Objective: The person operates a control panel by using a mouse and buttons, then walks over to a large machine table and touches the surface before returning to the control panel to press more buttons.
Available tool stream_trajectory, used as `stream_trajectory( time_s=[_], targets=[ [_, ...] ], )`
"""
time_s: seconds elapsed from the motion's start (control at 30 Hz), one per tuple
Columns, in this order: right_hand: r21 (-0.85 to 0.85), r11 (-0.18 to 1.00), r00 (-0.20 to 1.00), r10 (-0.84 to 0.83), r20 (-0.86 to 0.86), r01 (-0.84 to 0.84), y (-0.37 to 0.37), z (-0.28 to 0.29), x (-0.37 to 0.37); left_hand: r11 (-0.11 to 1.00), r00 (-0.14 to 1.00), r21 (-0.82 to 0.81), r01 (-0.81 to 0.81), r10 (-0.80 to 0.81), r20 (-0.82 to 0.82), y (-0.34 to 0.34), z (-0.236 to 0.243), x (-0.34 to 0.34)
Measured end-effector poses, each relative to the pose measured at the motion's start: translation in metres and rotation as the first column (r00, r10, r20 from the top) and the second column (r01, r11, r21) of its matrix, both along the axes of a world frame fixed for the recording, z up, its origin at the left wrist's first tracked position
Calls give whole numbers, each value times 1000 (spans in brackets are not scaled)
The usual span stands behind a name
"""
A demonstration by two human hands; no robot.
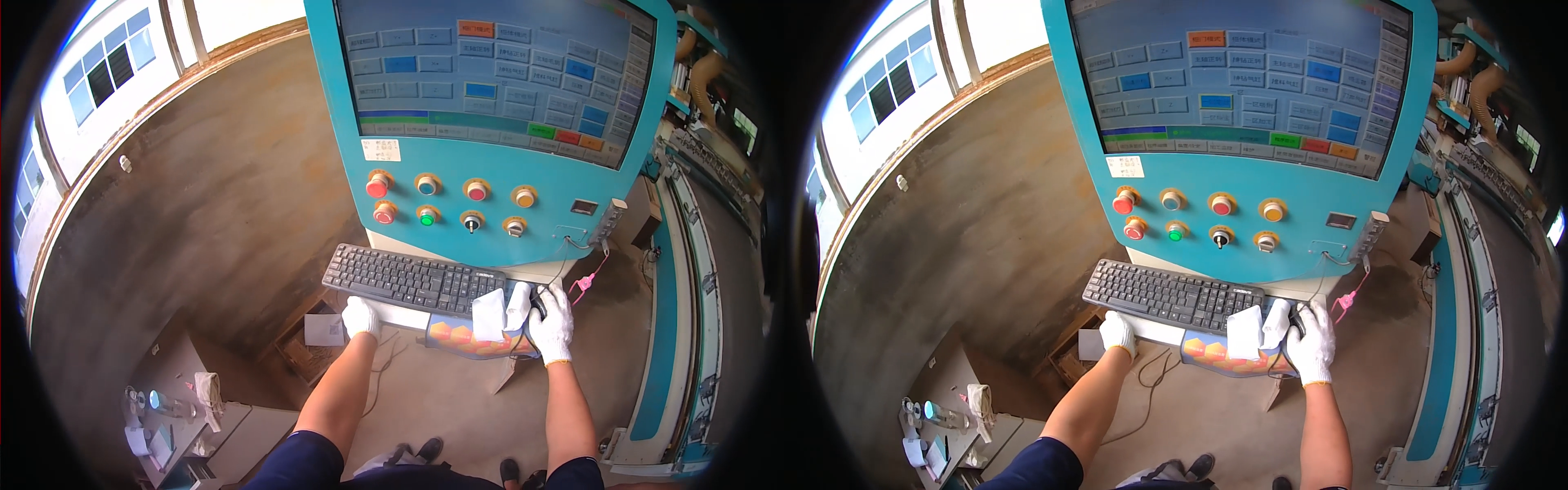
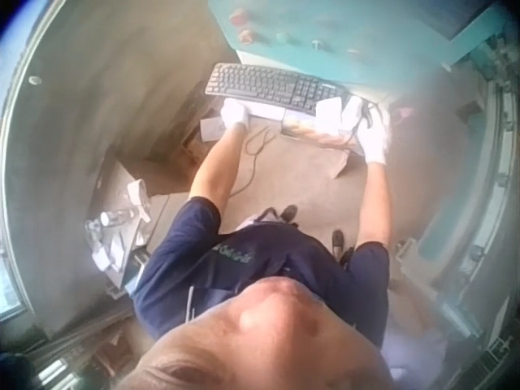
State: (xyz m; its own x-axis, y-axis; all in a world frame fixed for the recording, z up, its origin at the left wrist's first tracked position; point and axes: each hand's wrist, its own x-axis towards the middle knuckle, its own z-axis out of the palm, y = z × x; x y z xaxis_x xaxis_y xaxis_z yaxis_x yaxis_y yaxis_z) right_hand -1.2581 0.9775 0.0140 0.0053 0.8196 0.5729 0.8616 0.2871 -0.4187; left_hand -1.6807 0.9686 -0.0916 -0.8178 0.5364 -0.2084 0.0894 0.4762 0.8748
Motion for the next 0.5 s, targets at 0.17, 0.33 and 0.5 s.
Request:
stream_trajectory(
  time_s=[0.17, 0.33, 0.5],
  targets=[
    [42, 999, 1000, -9, 2, 9, 1, -2, 14, 994, 980, -53, 98, -106, -170, 10, 8, 19],
    [20, 1000, 999, 21, -29, -20, -1, 1, 2, 984, 851, -160, 73, -146, -505, 2, -3, 8],
    [-5, 1000, 1000, -15, -14, 15, -5, 2, 8, 980, 874, -162, 116, -178, -452, 11, -12, 10]
  ],
)
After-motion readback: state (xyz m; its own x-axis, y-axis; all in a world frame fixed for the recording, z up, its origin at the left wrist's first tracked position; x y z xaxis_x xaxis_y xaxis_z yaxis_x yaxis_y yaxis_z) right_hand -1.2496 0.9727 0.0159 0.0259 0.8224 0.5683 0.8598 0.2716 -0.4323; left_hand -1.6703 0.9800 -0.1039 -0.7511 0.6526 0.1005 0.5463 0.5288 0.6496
